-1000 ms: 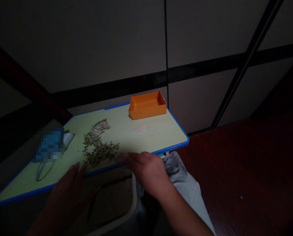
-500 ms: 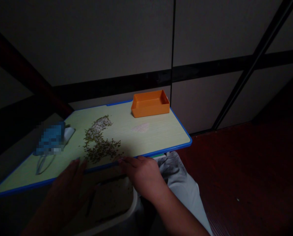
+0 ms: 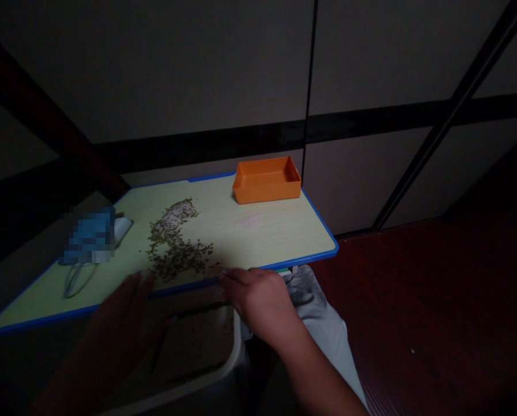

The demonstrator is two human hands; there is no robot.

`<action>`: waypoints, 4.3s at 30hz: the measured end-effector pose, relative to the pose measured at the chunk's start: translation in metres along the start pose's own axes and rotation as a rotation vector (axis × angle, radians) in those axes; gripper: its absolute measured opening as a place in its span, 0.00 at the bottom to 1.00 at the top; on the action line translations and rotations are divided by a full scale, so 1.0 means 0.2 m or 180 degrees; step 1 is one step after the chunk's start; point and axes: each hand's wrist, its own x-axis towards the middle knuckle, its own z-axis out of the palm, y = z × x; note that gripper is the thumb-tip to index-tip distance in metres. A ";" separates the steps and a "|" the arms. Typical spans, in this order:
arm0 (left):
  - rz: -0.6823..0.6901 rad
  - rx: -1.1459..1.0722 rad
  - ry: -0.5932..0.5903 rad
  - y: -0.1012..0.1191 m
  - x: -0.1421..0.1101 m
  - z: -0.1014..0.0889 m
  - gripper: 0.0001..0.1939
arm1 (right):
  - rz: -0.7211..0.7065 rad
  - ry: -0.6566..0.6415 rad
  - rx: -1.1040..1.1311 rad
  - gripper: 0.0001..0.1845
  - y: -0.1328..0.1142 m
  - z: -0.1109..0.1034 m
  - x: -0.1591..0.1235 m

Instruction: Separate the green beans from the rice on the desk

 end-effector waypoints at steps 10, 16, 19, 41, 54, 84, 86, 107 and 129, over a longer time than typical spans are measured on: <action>0.0229 0.0238 0.0307 -0.02 0.00 0.02 0.45 | 0.0116 -0.0075 0.0123 0.17 0.02 -0.03 -0.01; 0.0257 0.0283 0.0294 -0.02 0.01 0.02 0.44 | 0.0095 -0.0136 0.0235 0.17 0.01 -0.03 -0.01; 0.0215 0.0280 0.0290 -0.02 0.01 0.03 0.44 | 0.0097 -0.0187 0.0259 0.17 0.01 -0.03 -0.01; 0.0401 0.0404 0.0420 -0.01 0.02 0.00 0.45 | 0.0258 -0.0382 0.0269 0.20 -0.02 -0.05 -0.01; 0.0143 0.0107 0.0231 -0.01 0.01 0.01 0.44 | 0.0452 -0.0566 0.0195 0.24 -0.03 -0.07 0.01; 0.0215 0.0171 0.0191 -0.01 0.02 -0.01 0.45 | 0.0635 -0.0553 0.0103 0.26 -0.03 -0.07 0.00; 0.0216 0.0187 0.0247 -0.01 0.02 0.00 0.44 | 0.0717 -0.0659 0.0067 0.27 -0.03 -0.07 0.01; 0.0195 0.0152 0.0152 -0.01 0.01 0.00 0.43 | 0.0776 -0.0675 0.0059 0.27 -0.02 -0.05 0.01; 0.0319 0.0249 0.0458 -0.01 0.01 0.01 0.44 | 0.1073 -0.0357 0.0278 0.25 0.00 -0.03 0.03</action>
